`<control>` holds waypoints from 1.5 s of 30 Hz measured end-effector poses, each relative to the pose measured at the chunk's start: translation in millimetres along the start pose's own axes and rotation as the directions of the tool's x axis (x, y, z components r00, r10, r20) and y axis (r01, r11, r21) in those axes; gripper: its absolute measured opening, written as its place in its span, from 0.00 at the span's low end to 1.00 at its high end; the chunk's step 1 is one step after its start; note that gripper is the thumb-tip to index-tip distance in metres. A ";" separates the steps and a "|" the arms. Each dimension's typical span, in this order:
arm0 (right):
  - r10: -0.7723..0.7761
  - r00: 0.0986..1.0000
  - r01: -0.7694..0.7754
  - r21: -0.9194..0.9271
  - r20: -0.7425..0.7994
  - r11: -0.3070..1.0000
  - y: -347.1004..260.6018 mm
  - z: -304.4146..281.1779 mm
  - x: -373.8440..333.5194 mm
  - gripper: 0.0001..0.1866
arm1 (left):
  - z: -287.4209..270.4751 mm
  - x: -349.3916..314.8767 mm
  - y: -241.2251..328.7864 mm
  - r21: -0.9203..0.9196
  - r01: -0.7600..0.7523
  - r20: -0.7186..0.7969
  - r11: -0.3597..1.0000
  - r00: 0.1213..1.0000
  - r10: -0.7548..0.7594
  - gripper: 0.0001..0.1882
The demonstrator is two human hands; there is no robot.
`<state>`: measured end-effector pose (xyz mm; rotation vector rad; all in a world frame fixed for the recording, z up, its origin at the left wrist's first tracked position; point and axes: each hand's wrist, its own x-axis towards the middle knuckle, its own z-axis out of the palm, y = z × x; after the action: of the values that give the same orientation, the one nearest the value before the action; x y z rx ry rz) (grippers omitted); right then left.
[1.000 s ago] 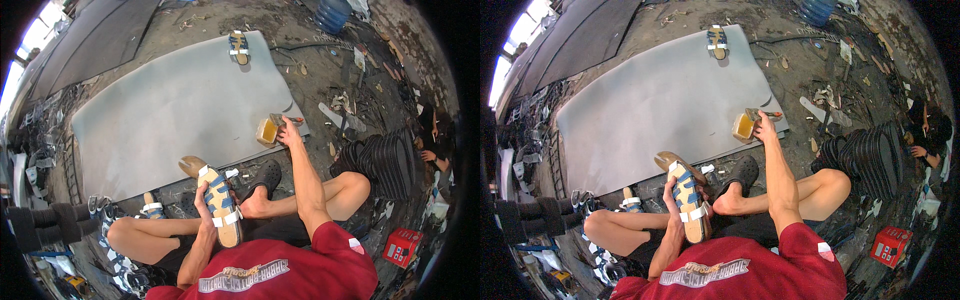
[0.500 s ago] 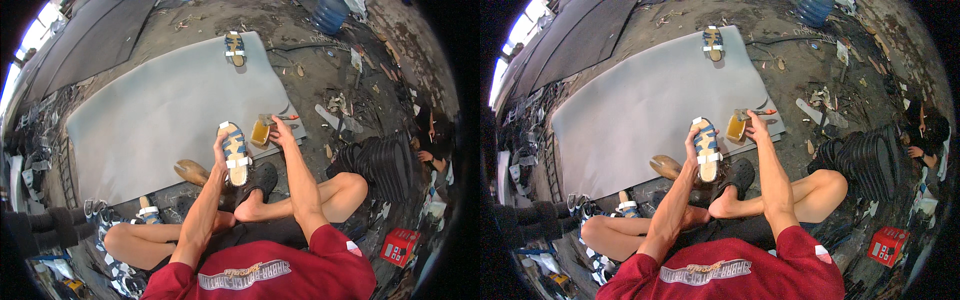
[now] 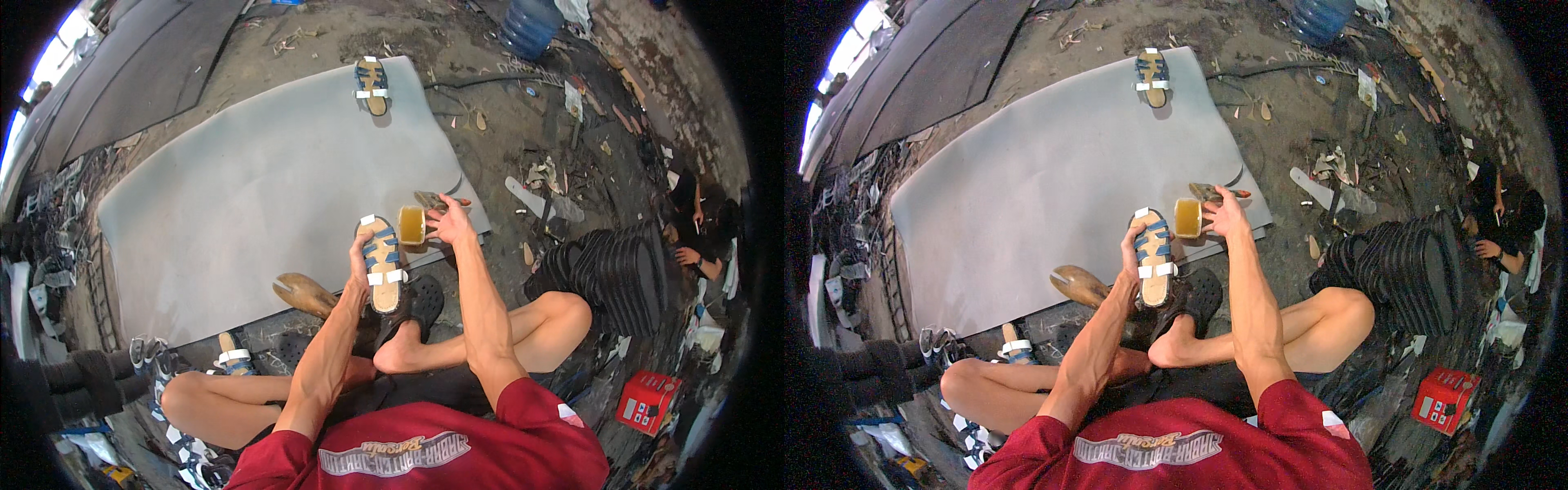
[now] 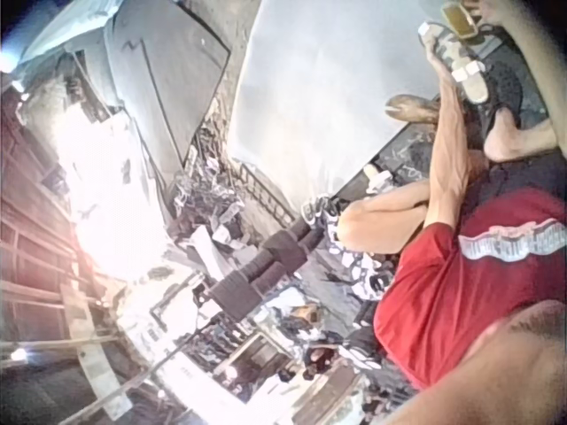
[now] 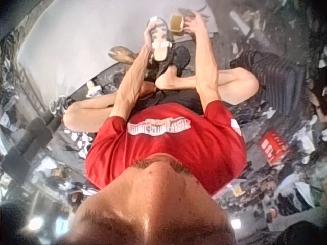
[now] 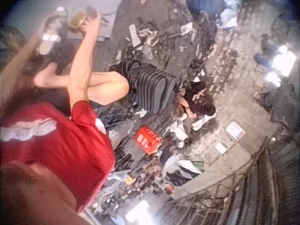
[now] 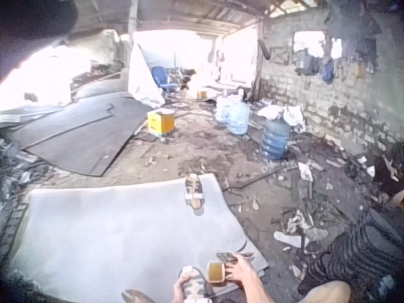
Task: The person sits on the floor and applies glue to the soles of several sandals using a brush. They dip the brush into a container of glue and spread it evenly across the sole of each sandal before setting it aside.
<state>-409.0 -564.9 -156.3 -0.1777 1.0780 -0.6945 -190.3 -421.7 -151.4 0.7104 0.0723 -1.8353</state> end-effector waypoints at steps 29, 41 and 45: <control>-0.754 0.445 0.394 -0.861 0.484 -0.320 55.9 55.4 -68.4 0.19 | 20.5 -286.3 -44.3 0.046 -0.061 -0.305 0.997 0.950 0.073 0.38; -0.721 0.484 0.346 -0.865 0.496 -0.362 51.9 33.6 -54.0 0.19 | -8.1 -293.6 -56.3 -0.022 -0.199 -0.089 0.980 0.977 0.196 0.38; -0.849 0.412 0.462 -0.879 0.330 -0.118 45.2 55.0 -85.1 0.21 | -18.0 -290.2 -57.8 -0.086 -0.270 -0.120 0.959 0.958 0.259 0.40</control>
<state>-366.8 -489.5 -86.8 -1.9096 1.6589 -0.9924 -173.0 -148.6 -37.4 0.7104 0.1338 -1.5261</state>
